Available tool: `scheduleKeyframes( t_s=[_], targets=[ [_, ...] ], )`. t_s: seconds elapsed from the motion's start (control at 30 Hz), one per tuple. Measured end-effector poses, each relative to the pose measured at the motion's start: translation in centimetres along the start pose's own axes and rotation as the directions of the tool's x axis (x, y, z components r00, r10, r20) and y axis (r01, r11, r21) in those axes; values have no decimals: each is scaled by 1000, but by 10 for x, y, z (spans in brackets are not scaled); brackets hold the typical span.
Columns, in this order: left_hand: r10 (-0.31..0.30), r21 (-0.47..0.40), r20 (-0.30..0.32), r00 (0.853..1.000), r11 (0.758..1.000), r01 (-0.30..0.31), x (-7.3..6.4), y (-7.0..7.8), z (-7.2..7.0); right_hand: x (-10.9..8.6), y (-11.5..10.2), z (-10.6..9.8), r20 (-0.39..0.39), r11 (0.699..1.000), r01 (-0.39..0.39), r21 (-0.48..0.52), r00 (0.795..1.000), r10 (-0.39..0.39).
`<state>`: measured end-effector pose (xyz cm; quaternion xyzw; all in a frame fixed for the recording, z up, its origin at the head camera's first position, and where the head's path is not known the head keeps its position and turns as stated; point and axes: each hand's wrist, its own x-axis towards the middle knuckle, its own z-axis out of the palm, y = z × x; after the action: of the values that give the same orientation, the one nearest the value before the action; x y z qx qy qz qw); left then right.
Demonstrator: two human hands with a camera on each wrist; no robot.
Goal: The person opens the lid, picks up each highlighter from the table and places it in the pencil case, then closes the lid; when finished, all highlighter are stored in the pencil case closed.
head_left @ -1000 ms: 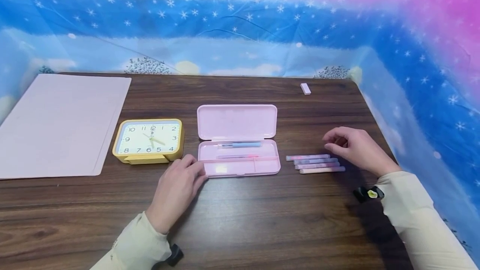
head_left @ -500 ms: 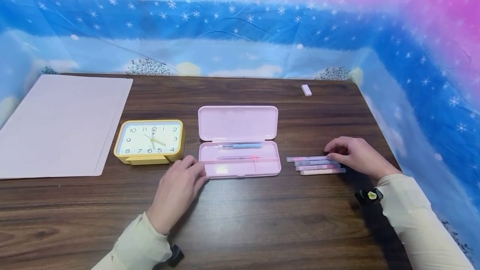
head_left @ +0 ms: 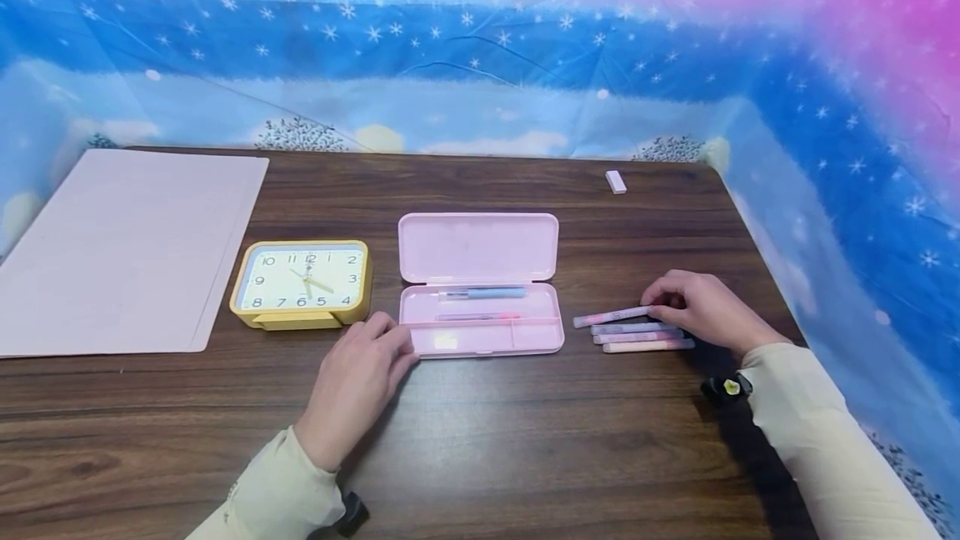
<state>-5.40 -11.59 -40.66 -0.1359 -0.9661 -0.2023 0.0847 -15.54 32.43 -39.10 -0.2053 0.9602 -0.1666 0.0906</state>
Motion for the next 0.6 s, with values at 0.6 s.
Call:
scheduleKeyframes(
  t_s=[0.6],
  targets=[
    [-8,11,10,1000,1000,8,1,0,-1,-2,0,0,-69,999,46,10,997,-45]
  ],
)
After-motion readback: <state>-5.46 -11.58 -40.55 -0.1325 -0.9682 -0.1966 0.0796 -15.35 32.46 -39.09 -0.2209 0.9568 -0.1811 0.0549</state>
